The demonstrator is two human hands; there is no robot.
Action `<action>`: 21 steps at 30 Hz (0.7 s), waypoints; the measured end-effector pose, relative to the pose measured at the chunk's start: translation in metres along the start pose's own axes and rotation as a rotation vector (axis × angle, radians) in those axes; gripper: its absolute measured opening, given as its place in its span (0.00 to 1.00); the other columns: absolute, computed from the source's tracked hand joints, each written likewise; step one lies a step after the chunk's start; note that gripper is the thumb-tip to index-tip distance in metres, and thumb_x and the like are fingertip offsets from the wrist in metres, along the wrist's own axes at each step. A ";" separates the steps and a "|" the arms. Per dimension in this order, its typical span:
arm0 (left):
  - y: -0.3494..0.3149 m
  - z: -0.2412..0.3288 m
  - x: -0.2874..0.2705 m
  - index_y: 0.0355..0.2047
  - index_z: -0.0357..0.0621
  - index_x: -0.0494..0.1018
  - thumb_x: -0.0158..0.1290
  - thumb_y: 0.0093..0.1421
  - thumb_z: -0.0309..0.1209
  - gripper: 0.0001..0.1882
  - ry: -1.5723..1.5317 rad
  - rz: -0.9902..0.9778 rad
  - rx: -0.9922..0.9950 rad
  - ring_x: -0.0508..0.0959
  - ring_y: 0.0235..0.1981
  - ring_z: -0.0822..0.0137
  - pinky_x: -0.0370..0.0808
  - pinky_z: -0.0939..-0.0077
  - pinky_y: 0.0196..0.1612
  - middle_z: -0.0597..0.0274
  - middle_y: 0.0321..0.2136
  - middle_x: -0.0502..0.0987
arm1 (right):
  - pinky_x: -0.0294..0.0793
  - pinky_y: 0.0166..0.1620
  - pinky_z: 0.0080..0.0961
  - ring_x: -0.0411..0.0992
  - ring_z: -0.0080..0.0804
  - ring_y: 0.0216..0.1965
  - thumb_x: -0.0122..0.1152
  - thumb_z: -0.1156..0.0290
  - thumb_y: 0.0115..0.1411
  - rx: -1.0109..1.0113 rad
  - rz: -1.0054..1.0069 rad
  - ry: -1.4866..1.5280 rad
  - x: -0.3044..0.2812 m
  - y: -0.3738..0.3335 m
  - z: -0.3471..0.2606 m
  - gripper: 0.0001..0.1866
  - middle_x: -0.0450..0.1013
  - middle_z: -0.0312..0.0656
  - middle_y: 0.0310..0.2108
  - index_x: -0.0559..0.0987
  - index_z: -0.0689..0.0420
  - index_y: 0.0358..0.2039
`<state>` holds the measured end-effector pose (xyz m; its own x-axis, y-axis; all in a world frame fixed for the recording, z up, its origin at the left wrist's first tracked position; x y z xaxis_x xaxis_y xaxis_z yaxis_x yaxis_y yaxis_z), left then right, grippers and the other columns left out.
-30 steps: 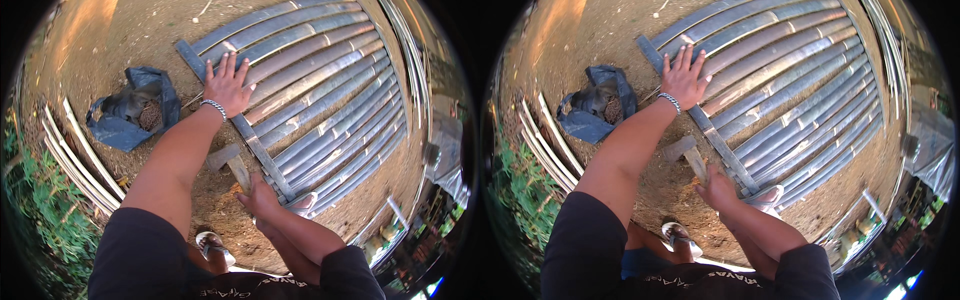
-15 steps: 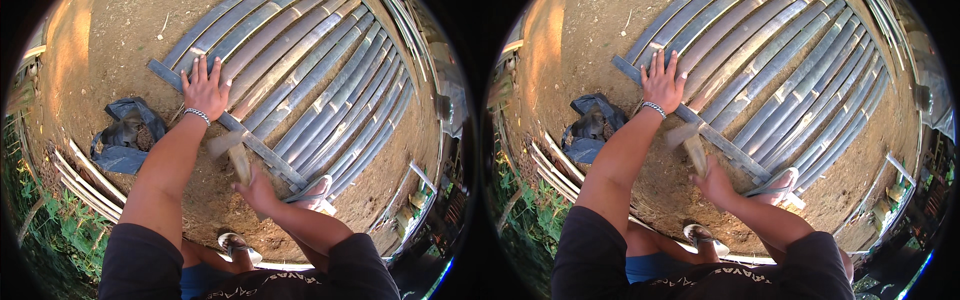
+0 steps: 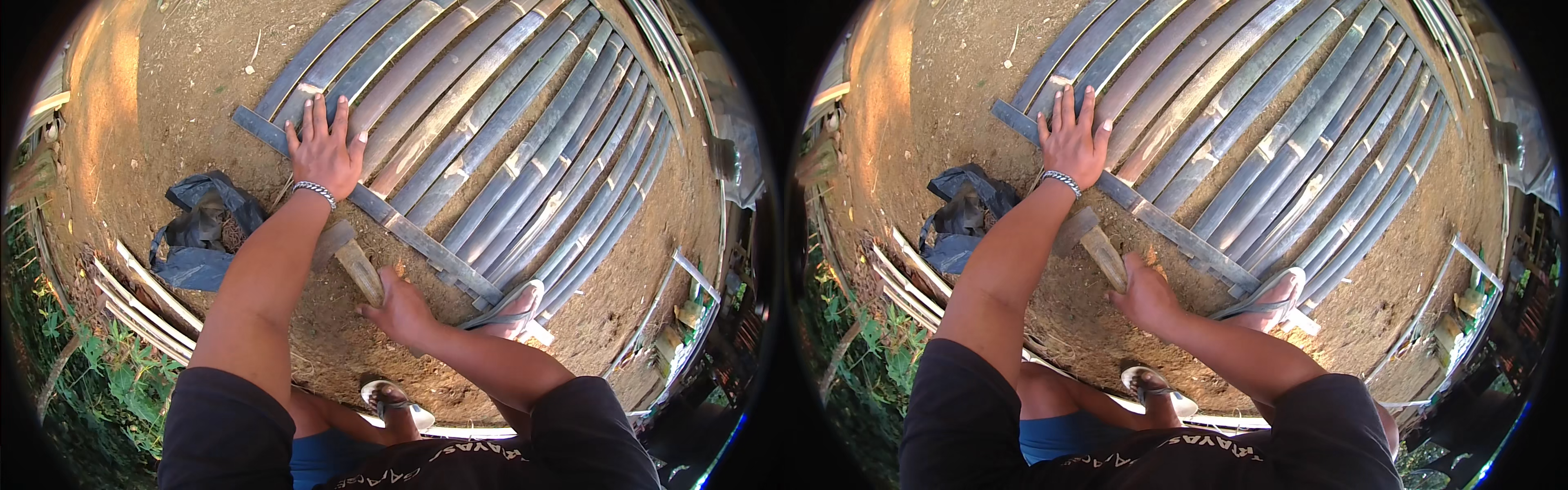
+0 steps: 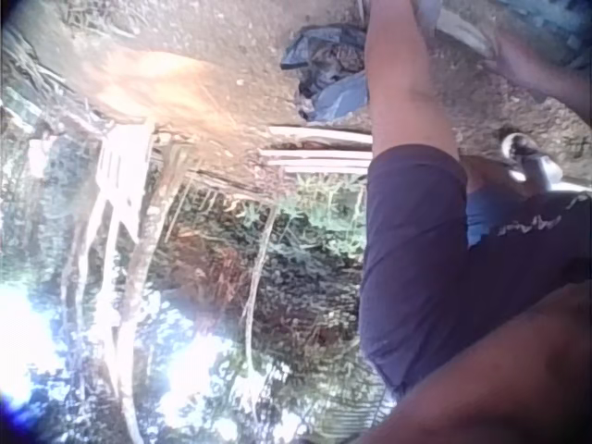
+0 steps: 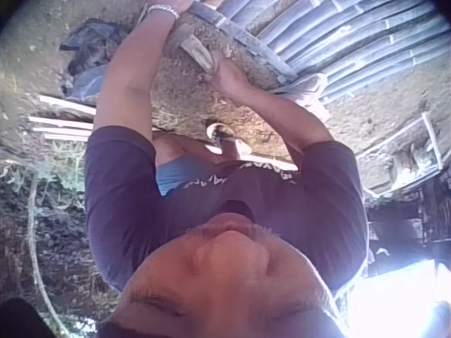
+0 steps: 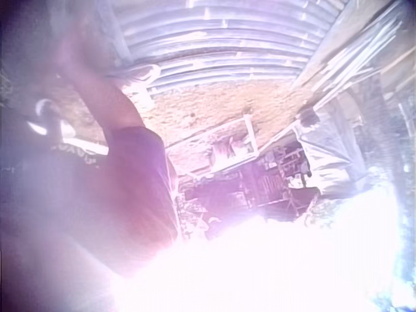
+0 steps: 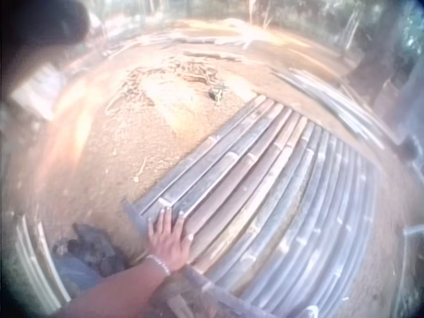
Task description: The person builds a bamboo panel by laying bamboo poles side-by-side and hammering nails through a wooden support strip to secure them.
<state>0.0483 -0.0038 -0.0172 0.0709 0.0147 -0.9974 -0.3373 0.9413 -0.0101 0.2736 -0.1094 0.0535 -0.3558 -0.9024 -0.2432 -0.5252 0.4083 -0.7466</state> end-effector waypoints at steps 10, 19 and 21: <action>0.000 0.001 -0.002 0.76 0.52 0.54 0.42 0.72 0.52 0.36 0.013 -0.028 0.000 0.50 0.77 0.46 0.42 0.33 0.74 0.44 0.76 0.50 | 0.77 0.38 0.45 0.79 0.49 0.33 0.77 0.58 0.56 0.112 0.080 0.194 0.019 -0.007 0.004 0.29 0.77 0.56 0.33 0.68 0.59 0.45; 0.000 0.002 -0.001 0.75 0.53 0.56 0.43 0.72 0.53 0.36 -0.024 0.001 -0.007 0.52 0.76 0.47 0.41 0.34 0.75 0.44 0.75 0.52 | 0.79 0.39 0.45 0.81 0.52 0.37 0.72 0.62 0.60 0.096 0.020 0.143 0.009 -0.022 0.012 0.30 0.77 0.58 0.37 0.65 0.60 0.54; -0.002 0.000 0.000 0.75 0.53 0.57 0.44 0.71 0.53 0.36 -0.041 0.036 -0.006 0.53 0.76 0.47 0.41 0.35 0.75 0.44 0.75 0.53 | 0.78 0.37 0.42 0.80 0.47 0.35 0.72 0.62 0.61 0.171 -0.075 0.225 -0.014 -0.026 0.011 0.30 0.77 0.55 0.38 0.66 0.61 0.54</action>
<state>0.0491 -0.0059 -0.0173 0.0974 0.0622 -0.9933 -0.3459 0.9379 0.0248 0.3009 -0.1092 0.0695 -0.4932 -0.8682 -0.0542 -0.4252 0.2949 -0.8557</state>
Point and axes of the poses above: each hand's wrist, its own y-axis towards the middle knuckle, its own x-axis out of the palm, z = x × y, the point moved 2 cm from there along y, towards the middle knuckle
